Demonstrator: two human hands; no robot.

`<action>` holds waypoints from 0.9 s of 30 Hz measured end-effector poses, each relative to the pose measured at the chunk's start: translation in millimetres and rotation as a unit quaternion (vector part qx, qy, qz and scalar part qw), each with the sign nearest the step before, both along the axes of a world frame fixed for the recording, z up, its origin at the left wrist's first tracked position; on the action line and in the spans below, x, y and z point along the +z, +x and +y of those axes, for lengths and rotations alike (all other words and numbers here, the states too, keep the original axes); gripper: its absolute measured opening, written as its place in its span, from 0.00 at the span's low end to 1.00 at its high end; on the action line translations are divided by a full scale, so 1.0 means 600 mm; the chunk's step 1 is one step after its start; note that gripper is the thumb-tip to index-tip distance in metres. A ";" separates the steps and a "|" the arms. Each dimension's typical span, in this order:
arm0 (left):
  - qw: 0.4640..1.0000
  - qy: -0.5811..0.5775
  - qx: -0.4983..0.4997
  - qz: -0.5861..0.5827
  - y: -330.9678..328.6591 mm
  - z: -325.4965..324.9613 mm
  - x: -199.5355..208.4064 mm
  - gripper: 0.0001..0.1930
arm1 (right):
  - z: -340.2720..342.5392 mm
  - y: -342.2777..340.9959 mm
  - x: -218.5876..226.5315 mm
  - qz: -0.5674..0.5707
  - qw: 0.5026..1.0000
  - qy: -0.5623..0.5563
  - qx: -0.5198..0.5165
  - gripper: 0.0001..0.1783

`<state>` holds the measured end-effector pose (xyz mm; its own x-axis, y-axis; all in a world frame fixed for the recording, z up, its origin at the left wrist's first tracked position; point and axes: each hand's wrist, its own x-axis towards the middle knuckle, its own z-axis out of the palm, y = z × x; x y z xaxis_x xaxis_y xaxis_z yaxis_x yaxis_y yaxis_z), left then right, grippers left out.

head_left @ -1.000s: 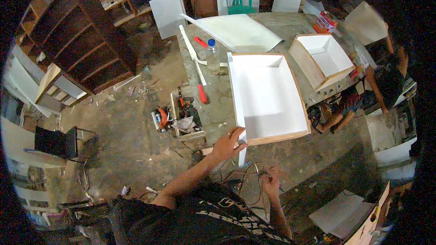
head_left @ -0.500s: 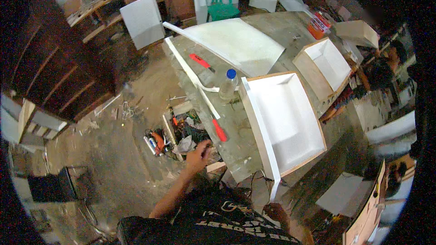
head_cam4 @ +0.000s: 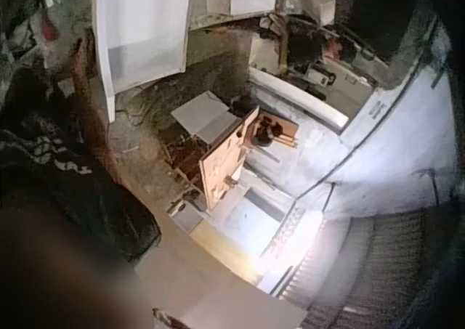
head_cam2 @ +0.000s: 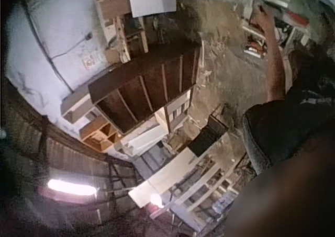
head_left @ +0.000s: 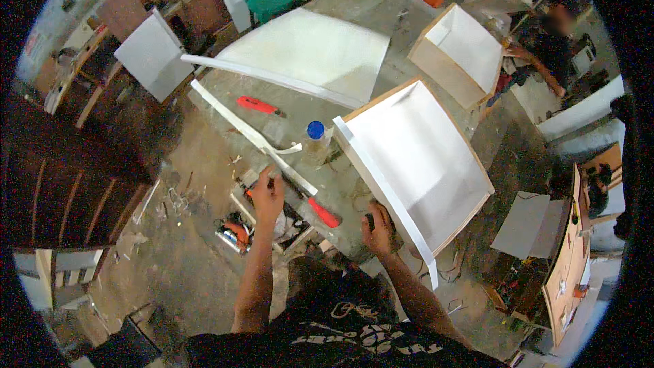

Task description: The person cuts white plastic strips with a utility knife and fits them into the edges of a wooden drawer box. They handle the drawer and strips repeatedly, aligning and pressing the strips into place.

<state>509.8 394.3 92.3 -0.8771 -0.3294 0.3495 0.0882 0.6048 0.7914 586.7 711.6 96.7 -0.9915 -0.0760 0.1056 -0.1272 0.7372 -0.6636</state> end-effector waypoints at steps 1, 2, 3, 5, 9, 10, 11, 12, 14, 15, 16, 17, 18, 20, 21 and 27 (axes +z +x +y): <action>1.000 0.005 0.013 -0.011 -0.007 0.000 0.000 0.18 | -0.001 -0.003 -0.008 0.015 1.000 -0.002 0.015 0.26; 0.999 0.008 0.028 -0.019 -0.014 -0.003 -0.001 0.18 | -0.001 -0.006 -0.014 0.032 0.999 -0.006 0.031 0.26; 0.998 0.024 0.044 -0.040 -0.018 -0.008 -0.004 0.19 | -0.001 -0.005 -0.019 0.072 0.996 -0.023 0.048 0.25; 0.998 -0.008 0.044 -0.037 -0.022 -0.024 -0.016 0.19 | -0.002 -0.001 -0.024 0.035 0.998 0.031 0.041 0.22; 0.998 -0.052 0.034 -0.015 -0.043 -0.067 -0.037 0.21 | -0.007 -0.002 -0.035 0.050 0.998 0.032 0.036 0.22; 0.998 -0.019 0.052 -0.023 -0.056 -0.078 -0.038 0.21 | -0.006 -0.003 -0.037 0.050 0.997 0.037 0.036 0.22; 0.994 0.029 0.076 -0.066 -0.072 -0.088 -0.036 0.21 | -0.006 -0.003 -0.039 0.062 0.997 0.040 0.037 0.22; 0.996 -0.027 0.079 -0.030 -0.088 -0.103 -0.029 0.20 | -0.004 -0.004 -0.041 0.058 0.996 0.043 0.045 0.23; 0.995 -0.033 0.063 -0.068 -0.120 -0.128 -0.010 0.20 | -0.001 -0.002 -0.044 0.054 0.996 0.058 0.049 0.23; 0.993 -0.026 0.056 -0.099 -0.137 -0.138 0.001 0.20 | 0.001 -0.001 -0.048 0.056 0.995 0.061 0.049 0.23; 0.995 -0.064 -0.001 -0.083 -0.148 -0.144 0.010 0.20 | 0.003 0.000 -0.054 0.062 0.995 0.061 0.050 0.23; 0.991 -0.095 -0.060 -0.075 -0.158 -0.147 0.017 0.20 | 0.005 0.002 -0.061 0.066 0.995 0.060 0.050 0.23; 0.984 -0.123 -0.120 -0.048 -0.164 -0.147 0.022 0.21 | 0.008 0.004 -0.070 0.066 0.996 0.054 0.039 0.23; 0.933 -0.252 -0.240 -0.095 -0.176 -0.145 0.028 0.22 | 0.014 0.007 -0.088 -0.028 0.999 -0.035 0.014 0.23; 0.886 -0.324 -0.313 -0.111 -0.184 -0.142 0.028 0.22 | 0.016 0.007 -0.096 -0.035 0.998 -0.047 0.022 0.22; 0.927 -0.259 -0.261 -0.073 -0.249 -0.137 0.047 0.09 | 0.024 0.004 -0.094 0.082 0.993 0.063 0.064 0.22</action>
